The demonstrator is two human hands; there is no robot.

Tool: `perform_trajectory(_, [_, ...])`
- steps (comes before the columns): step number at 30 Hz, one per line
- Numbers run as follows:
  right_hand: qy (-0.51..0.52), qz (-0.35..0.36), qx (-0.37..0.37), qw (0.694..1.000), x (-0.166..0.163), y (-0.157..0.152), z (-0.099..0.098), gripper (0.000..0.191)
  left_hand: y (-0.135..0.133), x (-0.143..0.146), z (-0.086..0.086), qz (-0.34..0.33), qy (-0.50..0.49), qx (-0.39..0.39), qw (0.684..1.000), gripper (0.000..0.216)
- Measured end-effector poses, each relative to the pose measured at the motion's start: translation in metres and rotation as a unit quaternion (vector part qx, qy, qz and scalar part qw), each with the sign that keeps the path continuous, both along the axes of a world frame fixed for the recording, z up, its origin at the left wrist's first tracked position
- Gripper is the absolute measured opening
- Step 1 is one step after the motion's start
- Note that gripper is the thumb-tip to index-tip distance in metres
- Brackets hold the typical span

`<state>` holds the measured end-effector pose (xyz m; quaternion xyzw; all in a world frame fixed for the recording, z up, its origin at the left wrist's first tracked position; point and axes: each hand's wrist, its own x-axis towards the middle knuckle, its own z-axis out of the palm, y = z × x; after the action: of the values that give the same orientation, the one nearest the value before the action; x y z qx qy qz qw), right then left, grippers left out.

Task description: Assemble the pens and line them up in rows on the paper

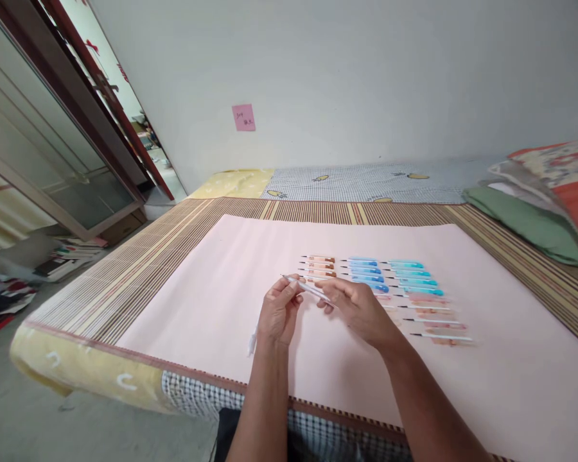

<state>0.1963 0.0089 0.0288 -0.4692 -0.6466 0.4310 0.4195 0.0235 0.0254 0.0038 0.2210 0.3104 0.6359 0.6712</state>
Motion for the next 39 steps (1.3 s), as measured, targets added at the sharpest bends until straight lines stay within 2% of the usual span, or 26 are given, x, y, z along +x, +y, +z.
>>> perform_trajectory(3, [0.024,-0.071,0.027,0.997,0.008,0.004,-0.001,0.054,0.003,-0.001,-0.003,0.029,-0.041,-0.044,0.998,0.033])
perform_trajectory(7, [0.087,-0.090,0.012,0.992,0.018,0.007,-0.005,0.063,0.006,-0.005,-0.005,0.061,-0.068,-0.059,0.994,0.024])
perform_trajectory(12, [0.093,-0.071,0.013,0.993,0.020,0.007,-0.004,0.051,0.007,-0.005,-0.005,0.090,-0.081,-0.071,0.990,0.017])
perform_trajectory(16, [0.148,-0.040,-0.015,0.988,0.015,0.007,-0.002,0.046,0.007,-0.003,-0.003,0.093,-0.096,-0.075,0.988,0.013])
perform_trajectory(23, [0.305,0.032,-0.096,0.947,0.004,0.004,-0.007,0.036,0.003,0.001,0.003,0.072,-0.116,-0.063,0.989,0.013])
perform_trajectory(26, [0.331,0.042,-0.106,0.937,0.004,0.005,-0.009,0.035,0.001,0.000,0.004,0.062,-0.111,-0.053,0.991,0.014])
perform_trajectory(34, [0.299,-0.095,-0.055,0.948,0.003,0.012,-0.016,0.035,0.003,-0.002,0.004,0.072,-0.067,-0.037,0.994,0.022])
perform_trajectory(39, [0.375,-0.092,-0.082,0.919,-0.007,0.012,-0.015,0.035,-0.001,0.008,0.008,0.035,-0.020,0.028,0.999,0.026])
